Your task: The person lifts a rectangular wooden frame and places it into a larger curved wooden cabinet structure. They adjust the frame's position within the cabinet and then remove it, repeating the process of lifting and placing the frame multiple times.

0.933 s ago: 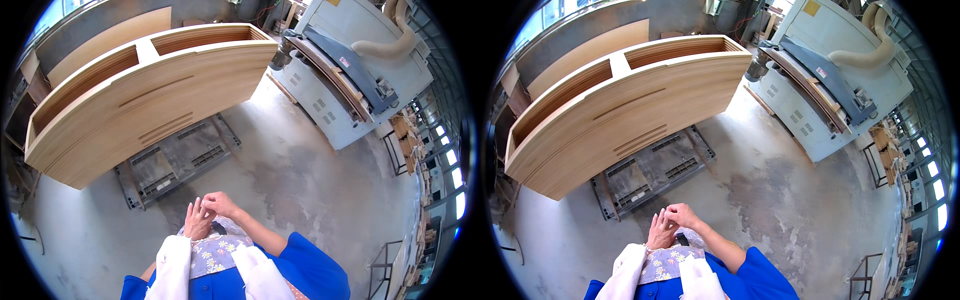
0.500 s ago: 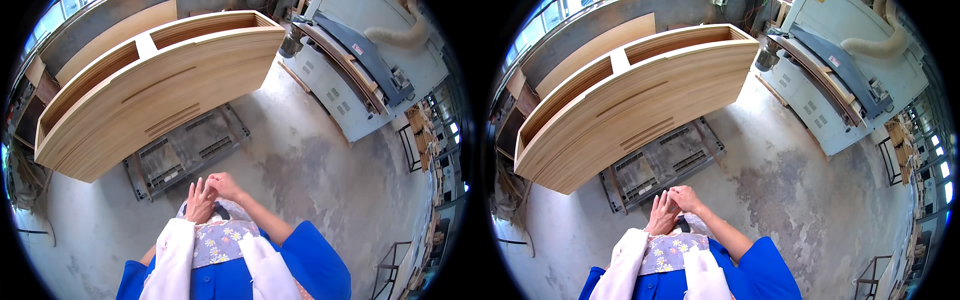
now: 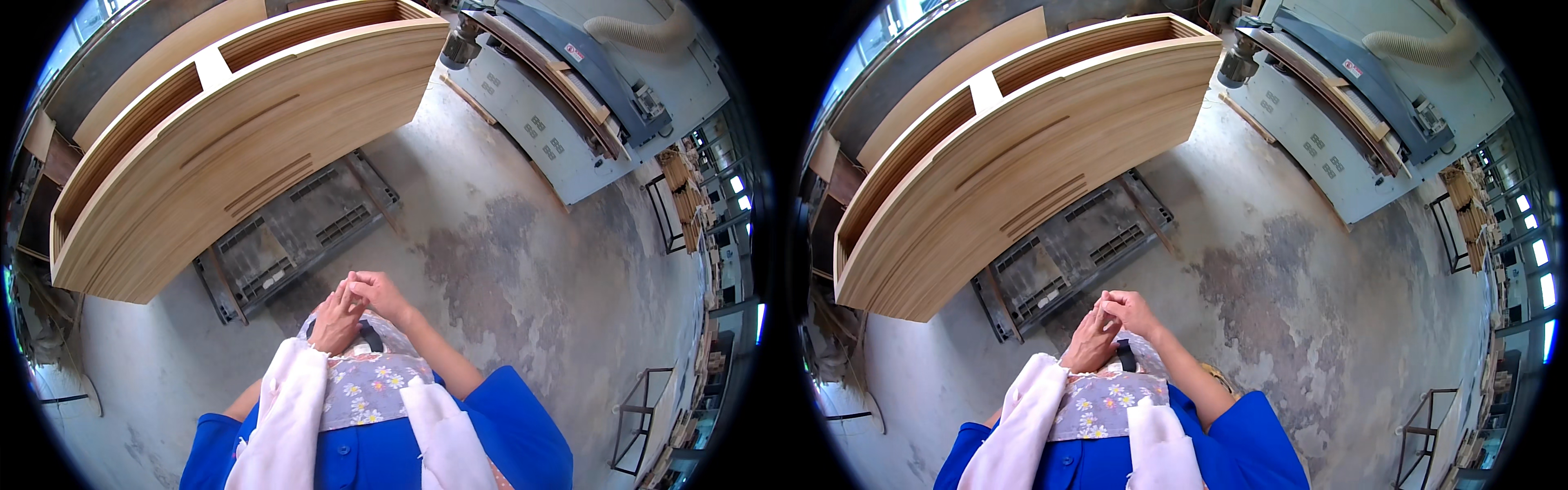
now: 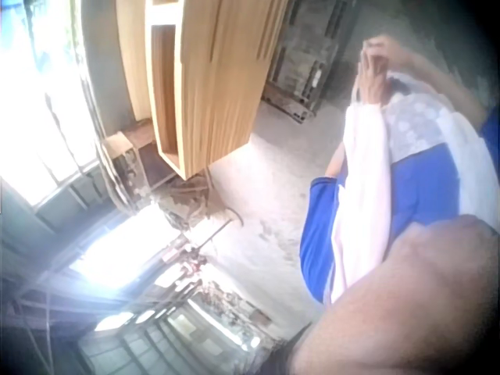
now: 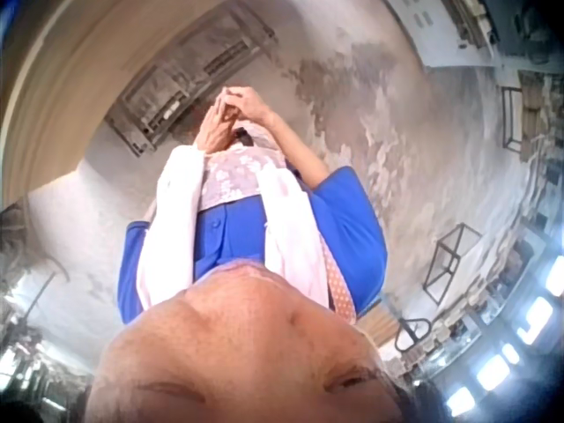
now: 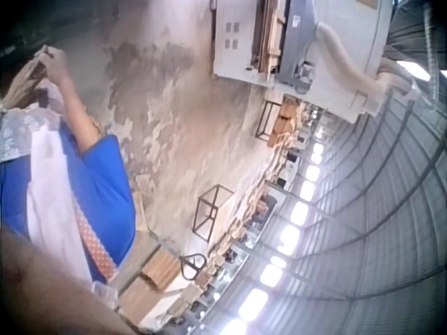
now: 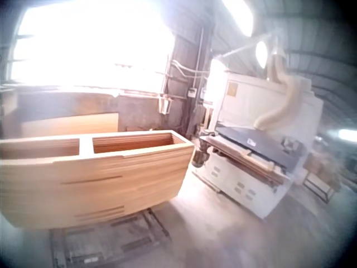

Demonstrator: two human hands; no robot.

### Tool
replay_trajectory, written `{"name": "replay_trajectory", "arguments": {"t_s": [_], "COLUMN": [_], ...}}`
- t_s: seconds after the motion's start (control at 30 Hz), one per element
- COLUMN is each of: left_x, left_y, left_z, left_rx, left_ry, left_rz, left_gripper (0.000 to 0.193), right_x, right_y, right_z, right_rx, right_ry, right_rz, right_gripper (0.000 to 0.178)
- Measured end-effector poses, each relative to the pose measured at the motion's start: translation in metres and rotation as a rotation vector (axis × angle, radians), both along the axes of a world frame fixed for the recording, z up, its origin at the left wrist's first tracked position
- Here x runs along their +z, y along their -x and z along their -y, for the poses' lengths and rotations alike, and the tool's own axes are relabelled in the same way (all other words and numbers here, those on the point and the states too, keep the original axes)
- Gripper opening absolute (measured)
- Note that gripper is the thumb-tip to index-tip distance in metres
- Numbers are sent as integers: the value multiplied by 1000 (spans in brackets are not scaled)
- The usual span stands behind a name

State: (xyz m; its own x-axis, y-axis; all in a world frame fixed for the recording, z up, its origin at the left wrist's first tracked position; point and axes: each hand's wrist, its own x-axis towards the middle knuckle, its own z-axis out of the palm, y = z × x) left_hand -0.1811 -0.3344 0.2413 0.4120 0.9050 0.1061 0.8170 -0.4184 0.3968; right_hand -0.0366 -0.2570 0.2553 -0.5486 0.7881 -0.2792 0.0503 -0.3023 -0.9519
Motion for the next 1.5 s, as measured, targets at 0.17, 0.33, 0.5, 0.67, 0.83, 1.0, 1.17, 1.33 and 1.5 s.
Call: {"name": "replay_trajectory", "arguments": {"t_s": [0.17,0.33,0.5,0.67,0.83,1.0,1.17,1.33,1.5], "left_x": [-4,0,-5,-6,-5,-5,-9,-14,-2], "left_y": [-3,-8,-9,-9,-8,-7,-8,-8,-11], "left_z": [-2,1,4,5,6,6,8,10,11], "left_rx": [-92,-70,-127,-90,-110,-111,-96,-120,-56], "left_ry": [-4,26,38,37,27,53,23,5,39], "left_rz": [58,82,81,85,137,166,122,7,-52], "left_gripper": [61,61,59,54,52,50,50,50,48], "right_x": [-7,-6,-14,-20,-16,-3,-23,-8,-10], "right_y": [-14,-16,-21,-22,-27,-22,-17,-21,-20], "right_z": [-5,3,8,10,10,10,11,13,15], "right_rx": [113,38,29,70,91,75,26,39,36], "right_ry": [-13,34,17,49,94,12,-60,-29,-60], "right_rz": [23,-84,-66,-89,-120,-76,-29,36,33], "right_gripper": [19,20,21,21,20,18,17,17,18]}}
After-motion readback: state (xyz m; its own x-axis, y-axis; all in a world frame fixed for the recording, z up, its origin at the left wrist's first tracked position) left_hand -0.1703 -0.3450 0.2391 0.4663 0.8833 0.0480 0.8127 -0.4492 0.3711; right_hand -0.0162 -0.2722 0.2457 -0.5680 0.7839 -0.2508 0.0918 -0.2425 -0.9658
